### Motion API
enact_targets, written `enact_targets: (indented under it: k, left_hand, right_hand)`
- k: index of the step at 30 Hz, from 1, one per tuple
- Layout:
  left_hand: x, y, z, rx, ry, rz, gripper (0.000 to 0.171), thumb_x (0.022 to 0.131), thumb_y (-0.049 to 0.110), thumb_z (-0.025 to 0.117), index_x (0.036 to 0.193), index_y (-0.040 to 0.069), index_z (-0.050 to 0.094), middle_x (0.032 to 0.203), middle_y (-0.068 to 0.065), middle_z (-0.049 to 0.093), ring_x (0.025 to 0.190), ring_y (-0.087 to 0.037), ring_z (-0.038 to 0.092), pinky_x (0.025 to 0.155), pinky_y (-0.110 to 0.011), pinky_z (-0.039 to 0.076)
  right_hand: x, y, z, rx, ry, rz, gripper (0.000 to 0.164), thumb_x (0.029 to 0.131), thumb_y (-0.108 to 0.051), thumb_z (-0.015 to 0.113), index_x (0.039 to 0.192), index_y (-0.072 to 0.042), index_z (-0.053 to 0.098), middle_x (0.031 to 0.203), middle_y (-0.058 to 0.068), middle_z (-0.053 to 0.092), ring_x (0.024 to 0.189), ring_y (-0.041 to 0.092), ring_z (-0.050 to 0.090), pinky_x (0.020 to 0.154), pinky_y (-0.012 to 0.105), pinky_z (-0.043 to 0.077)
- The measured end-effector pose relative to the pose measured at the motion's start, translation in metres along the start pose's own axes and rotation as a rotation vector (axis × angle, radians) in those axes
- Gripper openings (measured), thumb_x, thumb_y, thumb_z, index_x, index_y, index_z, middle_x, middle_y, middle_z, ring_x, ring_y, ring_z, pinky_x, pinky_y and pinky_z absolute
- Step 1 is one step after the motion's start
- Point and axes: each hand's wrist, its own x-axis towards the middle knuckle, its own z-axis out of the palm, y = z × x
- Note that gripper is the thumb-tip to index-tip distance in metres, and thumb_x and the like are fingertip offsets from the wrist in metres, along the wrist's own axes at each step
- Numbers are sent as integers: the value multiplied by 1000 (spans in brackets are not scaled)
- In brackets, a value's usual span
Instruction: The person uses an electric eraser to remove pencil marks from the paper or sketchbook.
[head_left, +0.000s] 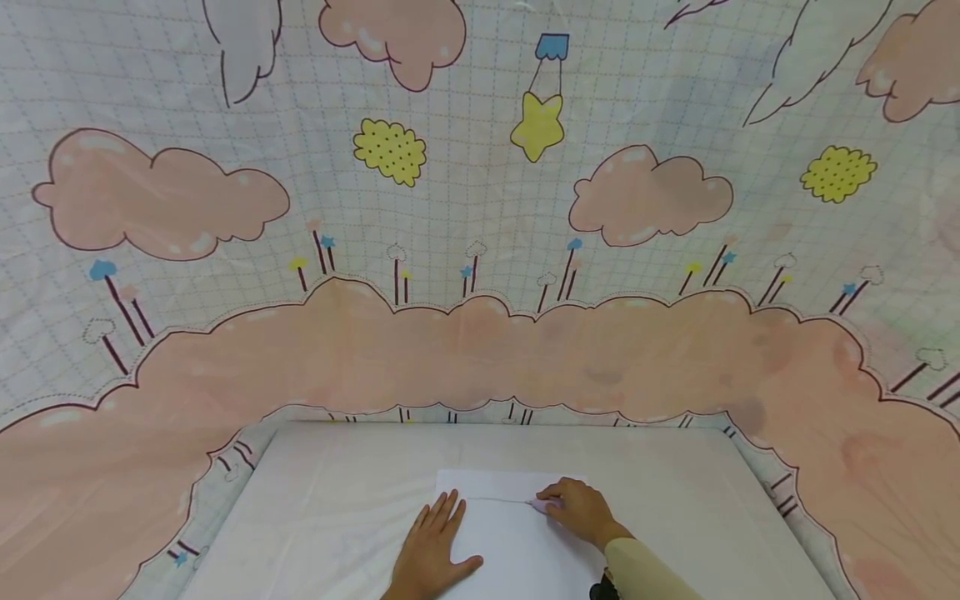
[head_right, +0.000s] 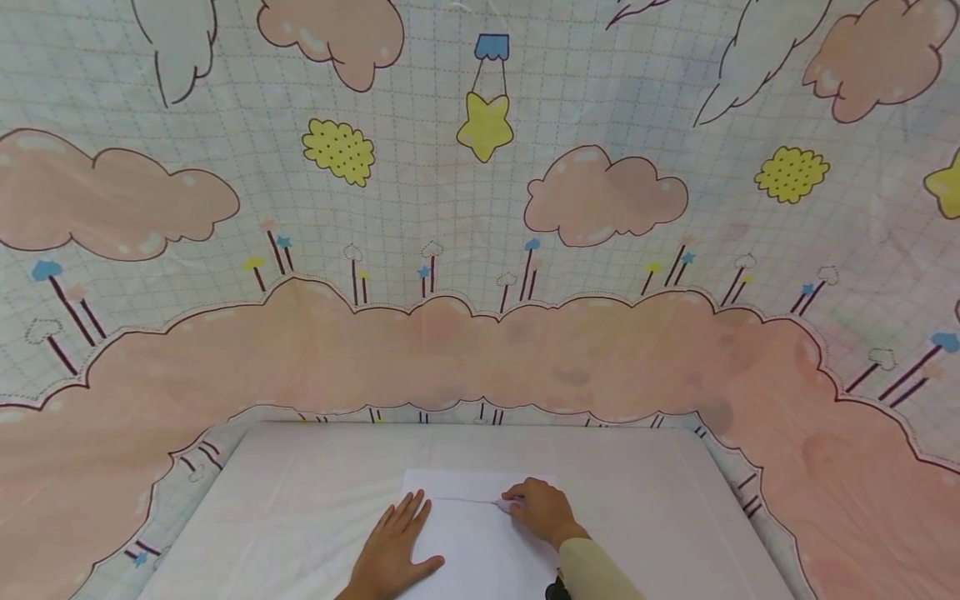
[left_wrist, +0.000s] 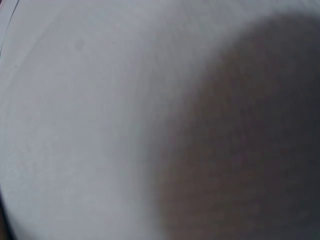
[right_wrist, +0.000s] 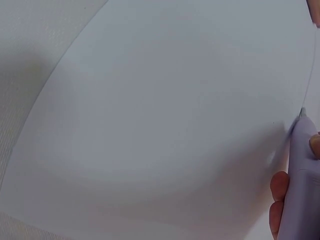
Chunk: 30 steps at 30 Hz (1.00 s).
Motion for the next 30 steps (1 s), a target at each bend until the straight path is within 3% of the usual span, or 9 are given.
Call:
enact_targets:
  k: [2, 4, 7, 8, 11, 14, 22, 30]
  left_hand:
    - [-1, 0, 1, 3, 24, 4, 97, 82, 84, 39, 148, 13, 46, 157, -5, 38, 146, -25, 34, 119, -45, 25]
    - [-1, 0, 3, 7, 55, 10, 96, 83, 84, 38, 147, 13, 48, 156, -5, 39, 145, -25, 35, 123, -37, 11]
    - [-1, -1, 4, 9, 83, 14, 95, 83, 83, 39, 146, 14, 49, 156, -5, 40, 144, -24, 36, 120, -23, -10]
    - [-1, -1, 4, 9, 86, 14, 94, 83, 83, 39, 146, 14, 49, 156, -5, 41, 144, -24, 36, 119, -22, -10]
    - [-1, -1, 4, 16, 78, 13, 95, 83, 83, 40, 146, 13, 48, 156, -5, 40, 144, -24, 36, 123, -34, 9]
    - [0, 0, 2, 9, 49, 14, 95, 82, 83, 41, 147, 13, 48, 156, -6, 40, 145, -25, 35, 116, -45, 29]
    - [0, 0, 2, 5, -3, 7, 97, 83, 83, 39, 149, 12, 44, 158, -6, 36, 147, -25, 31, 117, -48, 28]
    - [0, -1, 5, 18, 70, 18, 95, 83, 84, 39, 146, 13, 49, 156, -5, 40, 144, -25, 36, 113, -47, 32]
  right_hand:
    - [0, 1, -1, -9, -3, 8, 16, 85, -16, 71, 98, -15, 79, 97, 0, 73, 95, 26, 69, 82, 48, 56]
    - [-1, 2, -3, -14, -2, 9, 15, 85, -16, 72, 98, -15, 79, 97, 0, 73, 94, 26, 69, 82, 48, 56]
    - [-1, 4, -3, -18, 6, 10, 15, 85, -17, 72, 98, -16, 79, 97, 0, 73, 95, 25, 69, 82, 47, 56]
    - [-1, 5, -3, -17, 8, 7, 15, 85, -17, 73, 98, -15, 79, 97, 0, 73, 94, 26, 69, 82, 47, 56]
    - [-2, 6, -2, -12, 9, 7, 15, 85, -16, 72, 98, -16, 79, 97, -1, 73, 94, 24, 69, 81, 46, 56]
    - [-2, 6, 0, -3, 7, -1, 15, 84, -15, 72, 97, -15, 79, 96, -1, 73, 93, 24, 69, 80, 46, 56]
    - [0, 2, 2, 6, -1, 10, 15, 84, -15, 72, 98, -16, 79, 96, -1, 73, 93, 24, 69, 81, 46, 56]
    - [1, 2, 4, -1, -3, 16, 15, 85, -16, 73, 98, -16, 79, 97, -1, 73, 94, 24, 69, 82, 47, 56]
